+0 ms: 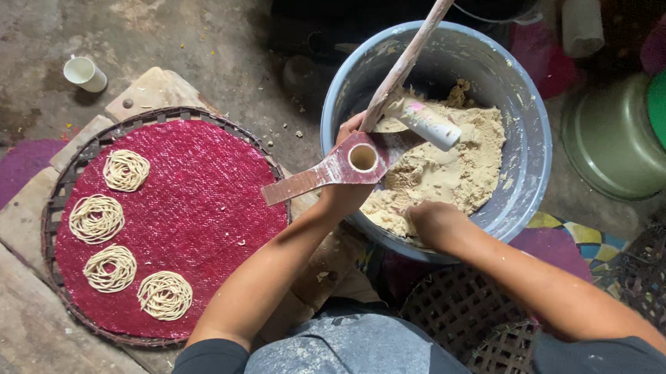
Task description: The person sits at a low wooden board and uses a hand-held dough extruder press to squeeze dough into round noodle nests onto a pink mesh tray. They scoop dough from a bucket with a wooden stick, load the press, squeeze out each nest, and place finished nests on trays.
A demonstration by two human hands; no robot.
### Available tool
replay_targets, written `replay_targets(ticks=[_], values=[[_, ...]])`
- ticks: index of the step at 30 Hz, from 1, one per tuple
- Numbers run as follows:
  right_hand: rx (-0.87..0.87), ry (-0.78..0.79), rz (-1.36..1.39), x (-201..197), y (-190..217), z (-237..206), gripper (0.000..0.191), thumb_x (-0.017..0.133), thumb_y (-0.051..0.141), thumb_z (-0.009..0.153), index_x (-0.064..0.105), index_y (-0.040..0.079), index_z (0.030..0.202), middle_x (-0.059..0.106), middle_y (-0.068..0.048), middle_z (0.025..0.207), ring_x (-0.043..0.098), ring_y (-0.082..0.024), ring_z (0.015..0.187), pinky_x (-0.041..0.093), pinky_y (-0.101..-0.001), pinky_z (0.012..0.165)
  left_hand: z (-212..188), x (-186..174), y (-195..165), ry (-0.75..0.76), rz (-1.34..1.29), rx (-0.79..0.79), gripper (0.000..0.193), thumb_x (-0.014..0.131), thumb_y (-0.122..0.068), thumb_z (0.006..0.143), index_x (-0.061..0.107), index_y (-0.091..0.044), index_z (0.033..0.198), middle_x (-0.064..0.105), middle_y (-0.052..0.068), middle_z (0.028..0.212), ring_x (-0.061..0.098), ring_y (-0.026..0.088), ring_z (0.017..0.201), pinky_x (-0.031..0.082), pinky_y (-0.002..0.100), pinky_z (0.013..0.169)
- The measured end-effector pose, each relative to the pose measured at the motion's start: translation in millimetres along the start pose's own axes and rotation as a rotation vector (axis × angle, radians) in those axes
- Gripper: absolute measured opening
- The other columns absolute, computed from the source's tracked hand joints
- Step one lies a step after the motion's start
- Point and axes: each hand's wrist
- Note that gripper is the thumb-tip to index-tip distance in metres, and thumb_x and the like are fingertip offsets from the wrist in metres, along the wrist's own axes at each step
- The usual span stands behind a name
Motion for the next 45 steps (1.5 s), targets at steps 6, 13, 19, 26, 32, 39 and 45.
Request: replay_targets(ticks=[6, 13, 19, 26, 32, 39, 45], values=[[-0.062, -0.094, 0.228, -13.5, 17.5, -4.8, 0.025, 0.060, 0.016, 0.093, 0.069, 0.008, 0.115, 0.072, -0.024, 0.097, 0.069, -0.041, 0.089, 0.055, -0.0490, 0.078, 2.9, 2.6, 7.7, -0.070, -0.337, -0.054, 0.045, 0.071, -0.006, 0.095, 0.049, 0.000, 0.134, 0.052, 0.014, 0.138, 0.058, 0.022, 0.121, 0.049, 0.036, 0.105], [-0.047, -0.072, 0.571, -81.7, -23.1, -63.9, 0.041, 0.056, 0.014, 0.095, 0.067, 0.020, 0.134, 0.072, -0.007, 0.067, 0.061, -0.015, 0.052, 0.054, -0.0326, 0.053, 48.3, -57.1, 14.8, -0.002, 0.176, 0.027, 0.048, 0.079, -0.016, 0.094, 0.052, -0.003, 0.131, 0.064, 0.013, 0.125, 0.068, 0.021, 0.105, 0.058, 0.034, 0.089], [-0.213, -0.083, 0.987, -169.4, -48.7, -118.7, 0.039, 0.065, 0.024, 0.094, 0.075, 0.009, 0.129, 0.059, -0.007, 0.062, 0.051, -0.015, 0.056, 0.044, -0.0340, 0.051, 56.3, -69.9, -32.2, 0.244, 0.509, -0.068, 0.065, 0.086, -0.033, 0.082, 0.055, -0.013, 0.136, 0.068, 0.009, 0.119, 0.071, 0.024, 0.100, 0.061, 0.037, 0.081], [-0.055, -0.401, -0.184, -211.7, 28.0, -95.0, 0.015, 0.066, 0.024, 0.090, 0.073, 0.015, 0.100, 0.072, -0.007, 0.083, 0.070, -0.024, 0.077, 0.054, -0.0413, 0.069, 43.9, -47.1, -51.7, 0.460, 0.419, -0.059, 0.065, 0.086, -0.032, 0.080, 0.059, -0.009, 0.135, 0.071, 0.012, 0.118, 0.070, 0.027, 0.102, 0.059, 0.038, 0.083], [-0.196, -0.500, -0.301, -221.6, 84.5, -116.4, 0.014, 0.054, 0.010, 0.101, 0.067, 0.009, 0.103, 0.071, -0.009, 0.081, 0.072, -0.019, 0.069, 0.057, -0.0353, 0.056, 32.7, -42.7, -40.8, 0.433, 0.351, -0.251, 0.069, 0.083, -0.028, 0.075, 0.059, -0.011, 0.137, 0.073, 0.009, 0.113, 0.070, 0.022, 0.092, 0.059, 0.037, 0.075], [-0.093, -0.678, -0.042, -243.7, 38.3, -181.0, 0.018, 0.065, 0.033, 0.091, 0.071, 0.021, 0.103, 0.075, -0.006, 0.082, 0.072, -0.030, 0.071, 0.056, -0.0440, 0.061, 45.5, -57.6, -36.0, 0.404, 0.335, -0.363, 0.061, 0.079, -0.036, 0.088, 0.058, -0.016, 0.142, 0.077, 0.005, 0.105, 0.074, 0.016, 0.080, 0.061, 0.034, 0.068], [-0.005, -0.521, -0.156, -250.6, 45.3, -158.6, 0.021, 0.061, 0.027, 0.093, 0.073, 0.028, 0.110, 0.075, -0.007, 0.090, 0.073, -0.030, 0.079, 0.057, -0.0450, 0.065, 38.6, -48.2, -42.6, 0.294, 0.080, -0.011, 0.071, 0.084, -0.024, 0.080, 0.056, -0.011, 0.143, 0.071, 0.010, 0.126, 0.072, 0.021, 0.106, 0.062, 0.036, 0.088]])
Point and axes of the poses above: each hand's wrist, its own z-axis towards the middle knuckle, its own x-axis out of the palm, y = z × x
